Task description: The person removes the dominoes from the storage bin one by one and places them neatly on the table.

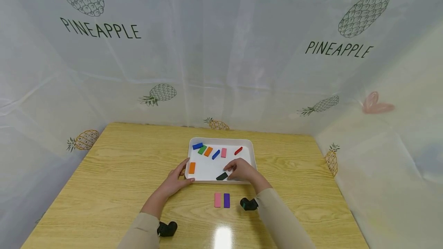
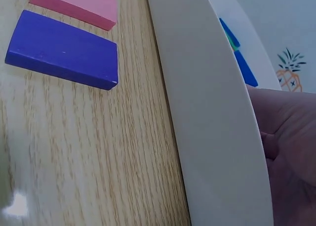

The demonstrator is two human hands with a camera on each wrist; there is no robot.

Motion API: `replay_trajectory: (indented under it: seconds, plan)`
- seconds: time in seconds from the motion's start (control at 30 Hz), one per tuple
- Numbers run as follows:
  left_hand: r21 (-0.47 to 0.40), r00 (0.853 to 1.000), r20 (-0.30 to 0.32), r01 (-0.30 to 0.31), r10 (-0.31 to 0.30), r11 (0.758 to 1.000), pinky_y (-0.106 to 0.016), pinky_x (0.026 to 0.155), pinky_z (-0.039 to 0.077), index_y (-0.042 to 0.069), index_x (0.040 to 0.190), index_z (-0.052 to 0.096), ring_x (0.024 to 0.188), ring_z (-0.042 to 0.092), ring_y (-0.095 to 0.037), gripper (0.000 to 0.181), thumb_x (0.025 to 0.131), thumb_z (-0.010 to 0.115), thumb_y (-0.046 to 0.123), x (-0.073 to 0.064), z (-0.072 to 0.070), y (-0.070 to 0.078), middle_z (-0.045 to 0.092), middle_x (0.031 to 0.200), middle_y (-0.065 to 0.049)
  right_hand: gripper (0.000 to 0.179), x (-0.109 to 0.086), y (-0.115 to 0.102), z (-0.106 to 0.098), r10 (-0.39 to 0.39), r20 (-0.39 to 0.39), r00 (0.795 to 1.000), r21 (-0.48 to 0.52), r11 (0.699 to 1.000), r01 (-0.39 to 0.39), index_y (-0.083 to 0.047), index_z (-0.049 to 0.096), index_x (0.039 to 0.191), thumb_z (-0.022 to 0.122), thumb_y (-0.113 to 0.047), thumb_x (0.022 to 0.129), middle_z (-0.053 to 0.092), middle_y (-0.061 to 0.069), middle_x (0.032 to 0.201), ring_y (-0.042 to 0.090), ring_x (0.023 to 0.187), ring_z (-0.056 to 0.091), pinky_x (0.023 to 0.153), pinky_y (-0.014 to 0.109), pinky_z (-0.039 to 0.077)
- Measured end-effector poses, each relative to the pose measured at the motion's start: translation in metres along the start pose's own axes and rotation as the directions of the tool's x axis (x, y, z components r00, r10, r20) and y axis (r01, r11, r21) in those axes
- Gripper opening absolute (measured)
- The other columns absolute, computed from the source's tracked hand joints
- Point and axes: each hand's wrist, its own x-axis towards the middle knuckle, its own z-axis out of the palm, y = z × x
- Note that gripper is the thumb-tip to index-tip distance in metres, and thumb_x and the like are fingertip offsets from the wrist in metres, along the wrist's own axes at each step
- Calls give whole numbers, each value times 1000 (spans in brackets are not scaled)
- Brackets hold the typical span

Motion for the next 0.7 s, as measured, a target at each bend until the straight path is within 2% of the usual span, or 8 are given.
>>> replay_trajectory:
  seconds: [0.47, 0.7]
  plan:
    - [7, 1000, -1, -20, 20, 1000, -43, 87, 36, 18, 155, 30, 104, 43, -26, 87, 84, 79, 29, 2, 1, -3, 44, 143, -15, 18, 4, 1, 6, 50, -18, 999, 0, 999, -50, -16, 77, 86, 82, -2, 76, 58, 2, 82, 20, 82, 49, 72, 33, 43]
    - [5, 1000, 8, -18, 18, 1000, -44, 89, 36, 19, 156, 28, 107, 44, -26, 86, 85, 77, 30, 3, 1, -5, 42, 146, -16, 16, 2, 0, 3, 36, -23, 999, -21, 999, -36, -16, 77, 87, 83, -6, 77, 61, -2, 82, 20, 81, 51, 74, 34, 43]
